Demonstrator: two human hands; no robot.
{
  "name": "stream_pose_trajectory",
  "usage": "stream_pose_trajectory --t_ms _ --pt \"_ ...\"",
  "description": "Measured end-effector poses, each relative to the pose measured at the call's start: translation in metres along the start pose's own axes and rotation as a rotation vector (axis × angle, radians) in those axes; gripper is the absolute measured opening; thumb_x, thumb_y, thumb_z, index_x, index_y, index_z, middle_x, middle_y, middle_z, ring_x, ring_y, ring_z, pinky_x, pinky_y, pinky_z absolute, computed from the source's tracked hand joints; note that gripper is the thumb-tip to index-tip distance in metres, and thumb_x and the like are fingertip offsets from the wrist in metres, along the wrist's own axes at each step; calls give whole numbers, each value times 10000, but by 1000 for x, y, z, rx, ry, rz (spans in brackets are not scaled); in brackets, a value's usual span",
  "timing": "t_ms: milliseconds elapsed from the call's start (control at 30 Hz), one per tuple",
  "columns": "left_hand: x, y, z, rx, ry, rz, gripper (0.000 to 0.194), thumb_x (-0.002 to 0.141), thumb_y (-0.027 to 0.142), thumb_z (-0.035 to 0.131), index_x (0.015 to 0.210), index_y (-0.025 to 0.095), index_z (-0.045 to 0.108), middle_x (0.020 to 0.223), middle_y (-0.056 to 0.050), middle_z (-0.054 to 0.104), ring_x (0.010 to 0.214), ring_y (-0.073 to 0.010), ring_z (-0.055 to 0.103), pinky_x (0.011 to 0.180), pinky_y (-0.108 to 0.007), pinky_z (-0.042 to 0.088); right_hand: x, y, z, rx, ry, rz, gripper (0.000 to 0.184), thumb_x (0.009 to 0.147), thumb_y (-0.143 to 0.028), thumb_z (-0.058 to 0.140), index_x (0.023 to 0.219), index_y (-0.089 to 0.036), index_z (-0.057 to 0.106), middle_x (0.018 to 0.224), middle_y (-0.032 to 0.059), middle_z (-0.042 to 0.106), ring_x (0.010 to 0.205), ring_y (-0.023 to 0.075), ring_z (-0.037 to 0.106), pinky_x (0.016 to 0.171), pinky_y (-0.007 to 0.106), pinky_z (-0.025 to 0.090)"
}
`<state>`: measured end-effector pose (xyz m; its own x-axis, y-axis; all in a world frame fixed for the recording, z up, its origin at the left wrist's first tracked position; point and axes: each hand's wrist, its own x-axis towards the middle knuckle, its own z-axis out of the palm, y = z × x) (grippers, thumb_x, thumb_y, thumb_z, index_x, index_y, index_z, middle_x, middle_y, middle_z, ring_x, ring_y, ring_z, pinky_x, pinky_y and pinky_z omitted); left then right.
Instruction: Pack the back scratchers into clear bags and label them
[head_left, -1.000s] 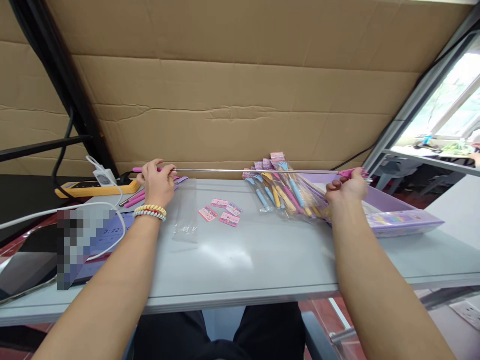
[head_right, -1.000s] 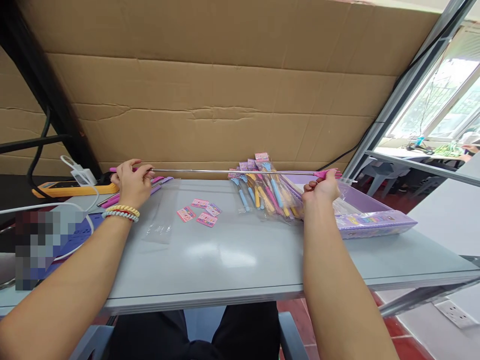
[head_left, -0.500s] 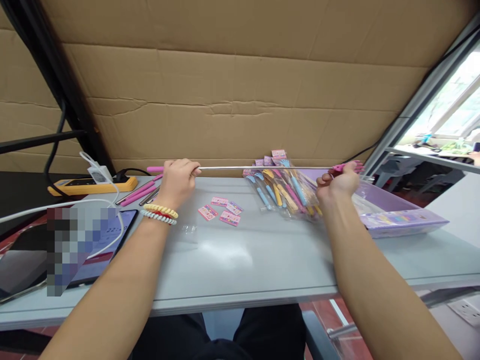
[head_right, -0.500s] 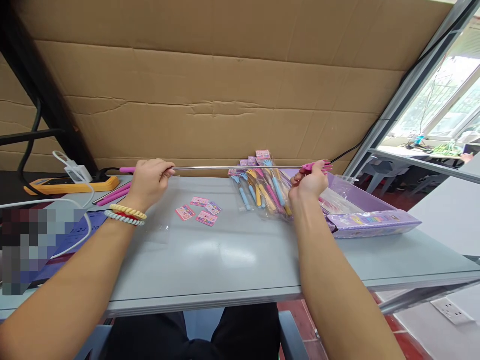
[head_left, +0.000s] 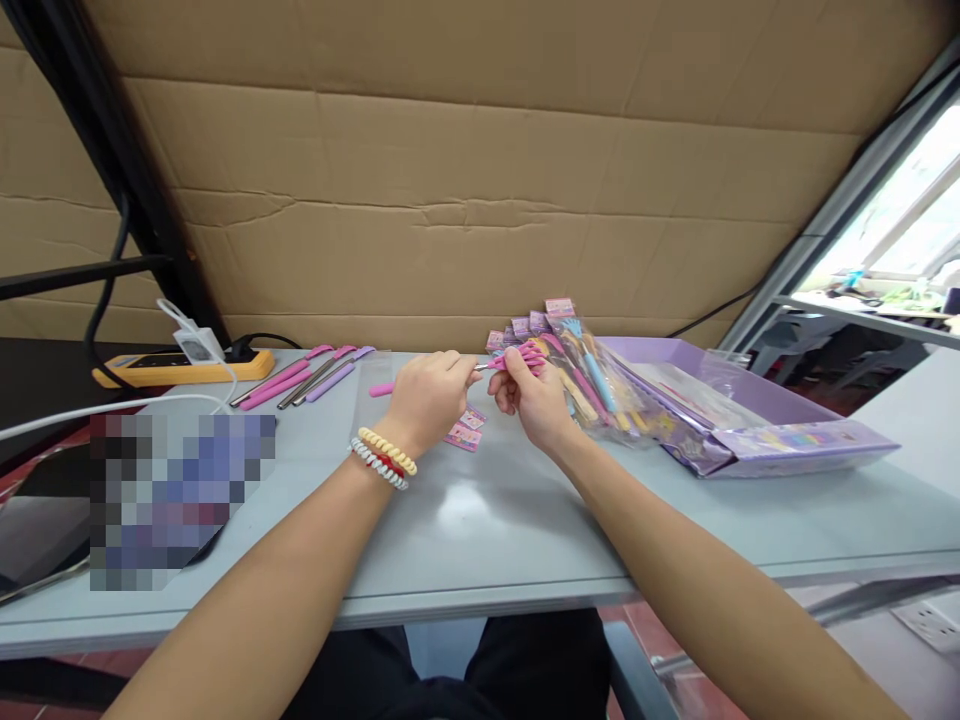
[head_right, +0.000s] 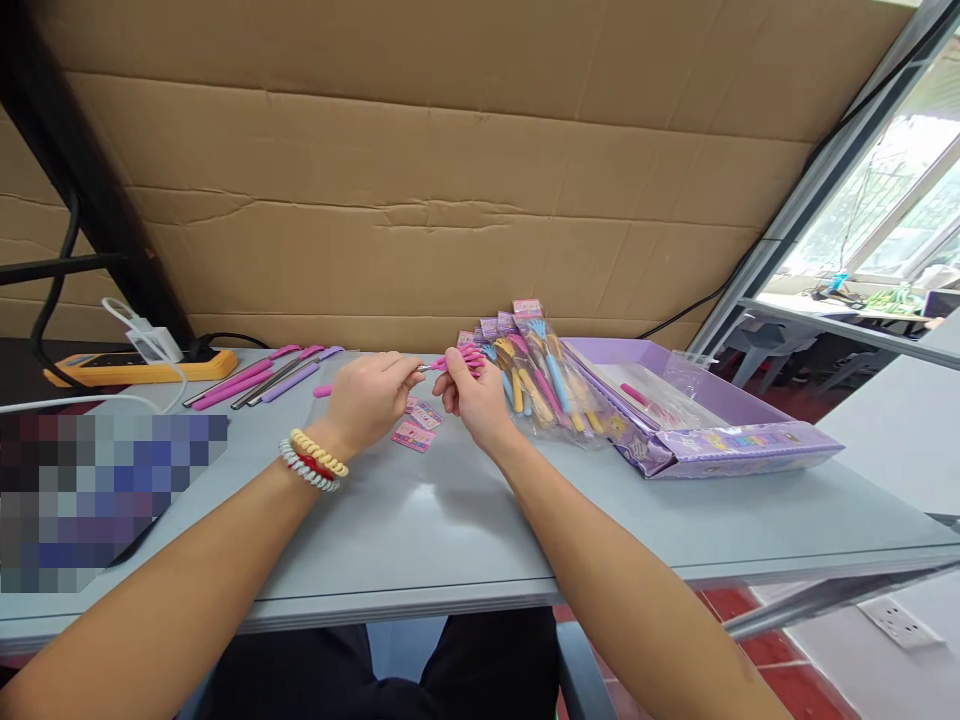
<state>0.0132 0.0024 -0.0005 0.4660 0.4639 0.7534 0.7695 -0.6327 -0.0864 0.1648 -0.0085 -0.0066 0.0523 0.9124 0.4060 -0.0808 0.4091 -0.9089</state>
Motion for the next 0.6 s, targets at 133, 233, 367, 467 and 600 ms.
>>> stream_pose_trajectory --t_ms 133,233,367,467,600 --pt "0 -3 1 -23 -64 0 236 925 232 407 793 181 596 720 -34 624 706 -169 569 625 -314 310 1 1 -1 -24 -31 -10 469 709 -627 616 664 -164 560 486 -21 535 343 63 415 331 206 279" --pt "0 -7 1 -44 -98 14 240 929 233 396 821 186 605 754 -33 641 728 -172 570 657 -328 312 2 -2 -4 -40 -52 -29 469 704 -624 623 678 -157 586 566 -4 581 360 58 437 326 205 294" --pt "5 -13 -3 -39 -34 15 283 941 295 364 888 214 630 869 -51 661 815 -185 561 747 -353 315 10 -14 -23 -93 -97 -104 409 680 -550 691 707 -144 656 604 22 623 435 84 523 378 208 378" --pt "9 -16 -6 -25 40 -5 282 932 304 380 885 235 649 991 -64 654 923 -205 539 829 -391 291 17 -24 -42 -65 -33 -147 386 653 -512 730 698 -133 676 584 37 634 440 102 544 376 211 385" --pt "11 -27 -9 10 94 -87 233 897 256 435 878 256 667 1126 -75 608 1068 -249 478 878 -453 248 25 -35 -67 25 177 -180 307 688 -412 738 636 -127 637 541 22 606 416 85 513 367 194 368"
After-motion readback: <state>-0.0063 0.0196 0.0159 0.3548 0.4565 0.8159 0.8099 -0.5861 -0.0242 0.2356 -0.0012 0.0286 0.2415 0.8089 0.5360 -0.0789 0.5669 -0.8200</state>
